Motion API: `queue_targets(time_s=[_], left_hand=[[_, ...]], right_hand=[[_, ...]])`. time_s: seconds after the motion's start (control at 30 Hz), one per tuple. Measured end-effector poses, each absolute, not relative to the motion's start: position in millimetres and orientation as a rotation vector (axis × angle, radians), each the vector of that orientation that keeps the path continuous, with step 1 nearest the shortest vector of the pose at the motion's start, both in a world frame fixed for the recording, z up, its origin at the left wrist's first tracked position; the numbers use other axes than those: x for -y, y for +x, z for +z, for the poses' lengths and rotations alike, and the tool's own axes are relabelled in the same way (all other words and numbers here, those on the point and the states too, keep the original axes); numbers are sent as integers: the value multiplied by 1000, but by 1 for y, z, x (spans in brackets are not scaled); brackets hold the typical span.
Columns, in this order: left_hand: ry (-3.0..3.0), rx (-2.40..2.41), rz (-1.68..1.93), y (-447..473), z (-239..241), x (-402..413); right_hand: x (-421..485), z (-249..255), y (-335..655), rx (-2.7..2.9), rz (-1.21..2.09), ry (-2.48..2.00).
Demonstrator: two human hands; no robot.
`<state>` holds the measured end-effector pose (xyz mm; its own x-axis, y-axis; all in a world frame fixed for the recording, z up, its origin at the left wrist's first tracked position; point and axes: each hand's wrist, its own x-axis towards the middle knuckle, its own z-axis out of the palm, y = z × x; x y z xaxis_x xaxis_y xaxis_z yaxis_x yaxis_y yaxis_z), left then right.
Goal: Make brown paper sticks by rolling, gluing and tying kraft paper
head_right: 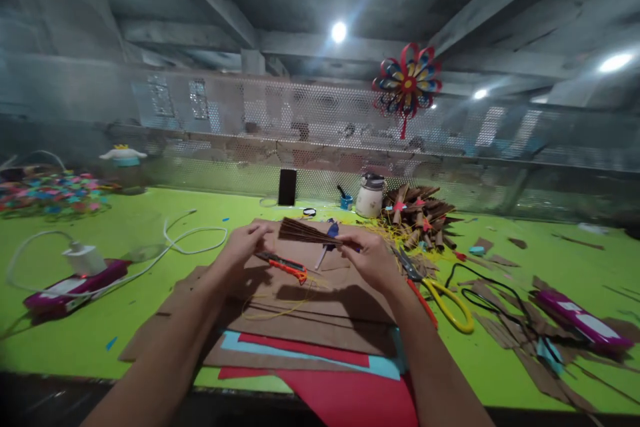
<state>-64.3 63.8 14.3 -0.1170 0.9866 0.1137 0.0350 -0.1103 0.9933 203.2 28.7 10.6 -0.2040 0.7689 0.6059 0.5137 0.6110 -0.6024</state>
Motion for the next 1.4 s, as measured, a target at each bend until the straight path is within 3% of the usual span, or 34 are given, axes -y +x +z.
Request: queue_targets(time_s=[0.07, 0.17, 0.27, 0.43, 0.7, 1.0, 1.4], left_hand=[[1260, -1422, 1688, -70, 19, -66], [1261, -1198, 1873, -69, 27, -61], [1281, -862, 1683, -59, 31, -50], [1381, -821, 1316, -54, 26, -43], [1339, -818, 1279, -66, 23, -46], [1209, -392, 1010, -70, 39, -31], [1243, -620, 1061, -93, 59, -37]], right_hand=[[-32, 10, 202, 1811, 304, -1022], [-32, 9, 196, 1791, 251, -1006], [-30, 8, 192, 1808, 229, -990], [-30, 5, 194, 1858, 242, -990], [-32, 8, 203, 1794, 237, -1030], [-49, 2, 223, 1564, 297, -1180], [-56, 1, 233, 1415, 346, -1236]])
